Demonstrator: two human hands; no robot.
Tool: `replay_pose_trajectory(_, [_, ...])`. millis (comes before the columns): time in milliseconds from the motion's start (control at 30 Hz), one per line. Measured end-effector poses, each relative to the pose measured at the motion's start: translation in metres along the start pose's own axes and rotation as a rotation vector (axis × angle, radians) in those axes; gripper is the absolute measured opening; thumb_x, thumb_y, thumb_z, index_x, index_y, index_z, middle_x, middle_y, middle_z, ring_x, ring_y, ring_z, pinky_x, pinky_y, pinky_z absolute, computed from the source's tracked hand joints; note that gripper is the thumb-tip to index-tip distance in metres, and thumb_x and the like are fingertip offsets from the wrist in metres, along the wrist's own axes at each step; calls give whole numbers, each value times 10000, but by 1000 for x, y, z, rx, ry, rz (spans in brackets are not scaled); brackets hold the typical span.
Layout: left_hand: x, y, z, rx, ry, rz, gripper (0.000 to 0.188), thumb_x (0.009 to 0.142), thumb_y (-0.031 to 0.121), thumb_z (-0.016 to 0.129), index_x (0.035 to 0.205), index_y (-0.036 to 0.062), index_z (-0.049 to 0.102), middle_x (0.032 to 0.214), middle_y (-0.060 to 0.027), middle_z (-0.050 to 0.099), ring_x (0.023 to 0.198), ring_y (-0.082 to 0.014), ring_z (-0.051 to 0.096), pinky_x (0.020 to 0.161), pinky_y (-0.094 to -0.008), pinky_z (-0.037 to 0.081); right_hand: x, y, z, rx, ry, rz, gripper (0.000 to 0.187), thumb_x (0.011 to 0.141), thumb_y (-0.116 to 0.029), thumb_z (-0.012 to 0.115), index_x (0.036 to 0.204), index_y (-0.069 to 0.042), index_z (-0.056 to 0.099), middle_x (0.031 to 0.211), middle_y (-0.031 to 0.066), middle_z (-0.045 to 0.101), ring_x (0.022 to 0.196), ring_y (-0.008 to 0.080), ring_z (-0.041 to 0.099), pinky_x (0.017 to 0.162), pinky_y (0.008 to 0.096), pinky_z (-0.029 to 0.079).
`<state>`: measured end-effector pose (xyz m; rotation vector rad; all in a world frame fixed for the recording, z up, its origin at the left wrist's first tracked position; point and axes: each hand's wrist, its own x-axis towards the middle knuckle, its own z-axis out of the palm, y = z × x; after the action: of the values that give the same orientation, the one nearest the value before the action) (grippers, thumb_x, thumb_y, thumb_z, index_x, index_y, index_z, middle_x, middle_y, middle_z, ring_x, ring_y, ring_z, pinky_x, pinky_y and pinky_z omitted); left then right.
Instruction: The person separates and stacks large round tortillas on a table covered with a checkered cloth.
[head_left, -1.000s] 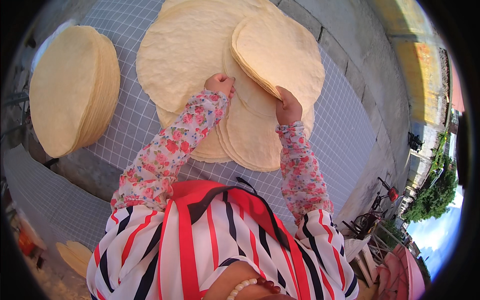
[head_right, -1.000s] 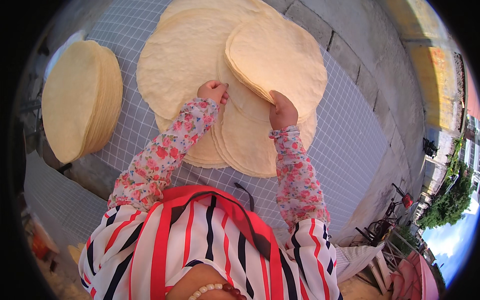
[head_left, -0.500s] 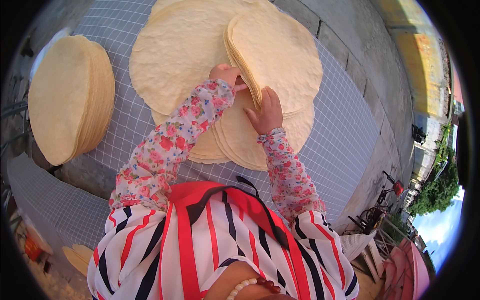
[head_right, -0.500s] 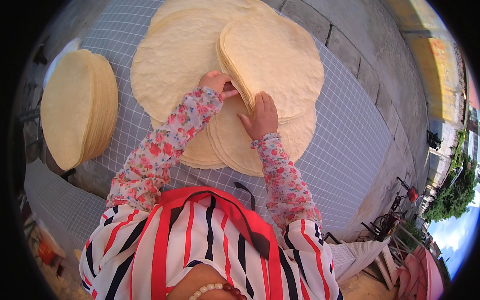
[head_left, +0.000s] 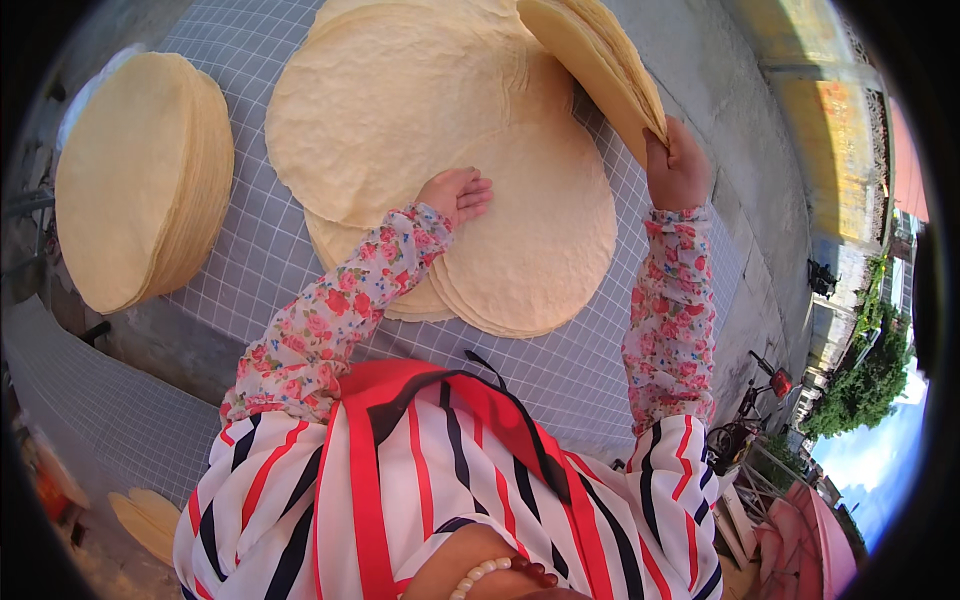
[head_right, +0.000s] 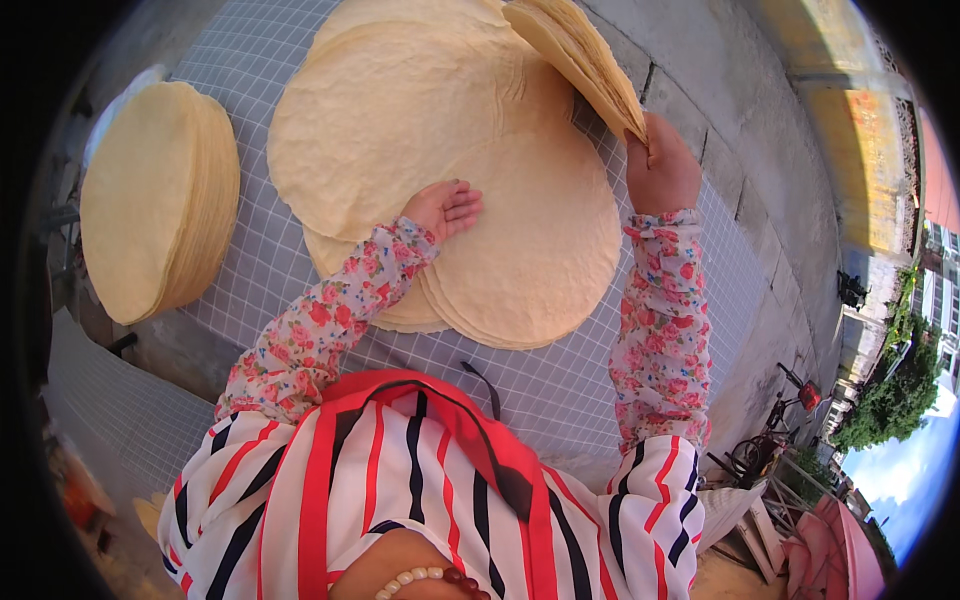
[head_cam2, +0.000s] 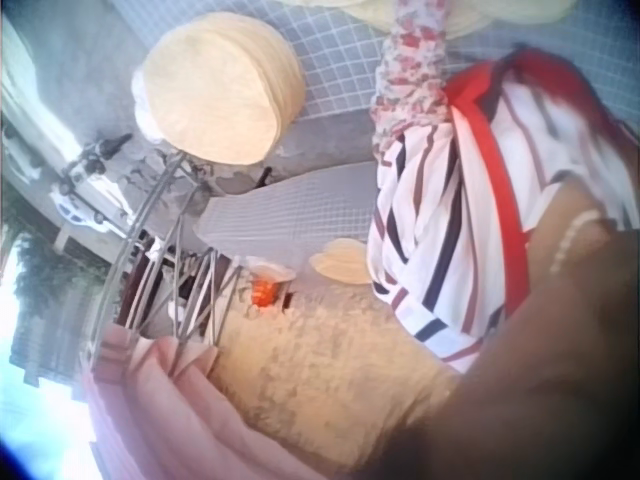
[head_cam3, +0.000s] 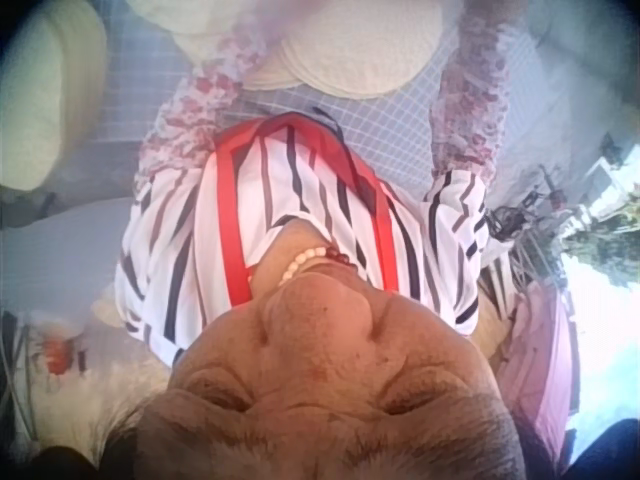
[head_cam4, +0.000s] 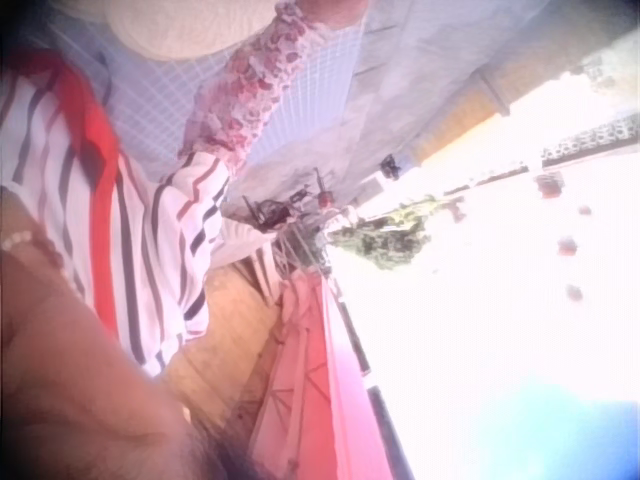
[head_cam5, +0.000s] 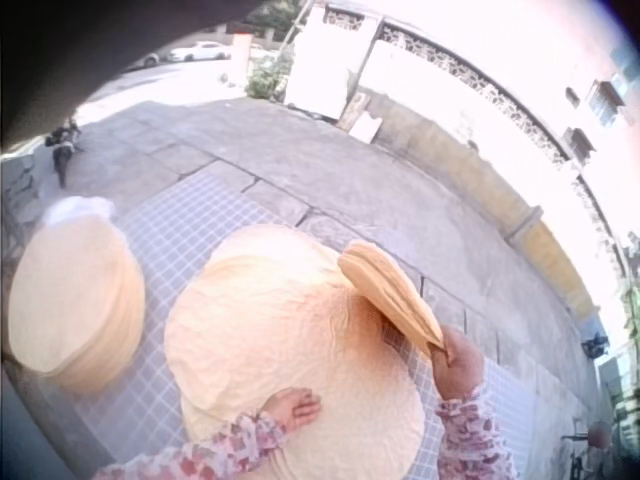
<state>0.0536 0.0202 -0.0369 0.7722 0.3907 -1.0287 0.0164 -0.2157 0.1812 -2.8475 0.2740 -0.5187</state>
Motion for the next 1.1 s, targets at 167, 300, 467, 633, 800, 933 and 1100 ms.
replay_pose_trajectory(167, [-12, 5, -9, -204, -165, 63, 349, 975, 313, 500, 1201, 47, 507, 1199, -130, 600, 1067, -257, 610, 891, -400, 526, -94, -37, 56, -16, 29, -141, 317, 778, -1, 622, 1086, -77, 617, 1073, 134, 663, 949, 320, 646, 792, 379, 539])
replay_pose_trajectory(300, [-12, -1, -21, -183, -107, 40, 349, 968, 302, 517, 1212, 51, 513, 1212, -122, 591, 1087, -259, 600, 918, -414, 516, -176, -16, 152, 204, -153, 71, 326, 783, -18, 619, 1105, -73, 612, 1084, 143, 660, 967, 334, 641, 822, 383, 534])
replay_pose_trajectory(467, [-8, -2, -35, -28, -203, 100, 323, 952, 135, 513, 1254, 24, 493, 1205, -125, 595, 1063, -245, 619, 938, -402, 524, -172, -8, 148, 293, -287, 143, 399, 801, -33, 625, 1197, -78, 599, 1138, 153, 645, 1043, 313, 628, 882, 366, 510])
replay_pose_trajectory(633, [-5, -6, -42, -107, -262, 80, 333, 918, 28, 463, 1249, 1, 488, 1214, -146, 589, 1084, -262, 615, 931, -406, 535, -162, -18, 128, 247, -431, 51, 501, 755, -134, 724, 1210, -28, 544, 1217, 194, 582, 1137, 357, 548, 948, 405, 466])
replay_pose_trajectory(800, [0, -9, -41, -46, -155, 87, 332, 914, 20, 456, 1243, 0, 493, 1189, -148, 603, 1028, -259, 643, 862, -389, 568, -155, -54, 136, 311, -245, 0, 622, 708, -147, 761, 1245, 24, 496, 1250, 228, 538, 1174, 384, 508, 990, 423, 436])
replay_pose_trajectory(933, [-3, -6, -32, 11, -29, 75, 298, 929, 75, 481, 1220, 23, 516, 1118, -122, 641, 945, -235, 672, 772, -359, 589, -140, -85, 155, 226, -133, -23, 606, 723, -109, 711, 1260, 44, 476, 1252, 258, 514, 1185, 409, 487, 1002, 439, 423])
replay_pose_trajectory(1100, [1, -13, -31, 74, 22, 160, 268, 946, 142, 480, 1193, 59, 543, 1040, -81, 661, 874, -198, 674, 702, -331, 586, -139, -98, 186, 43, -145, -2, 562, 736, -33, 616, 1274, 32, 466, 1279, 248, 501, 1207, 413, 472, 1015, 449, 414])
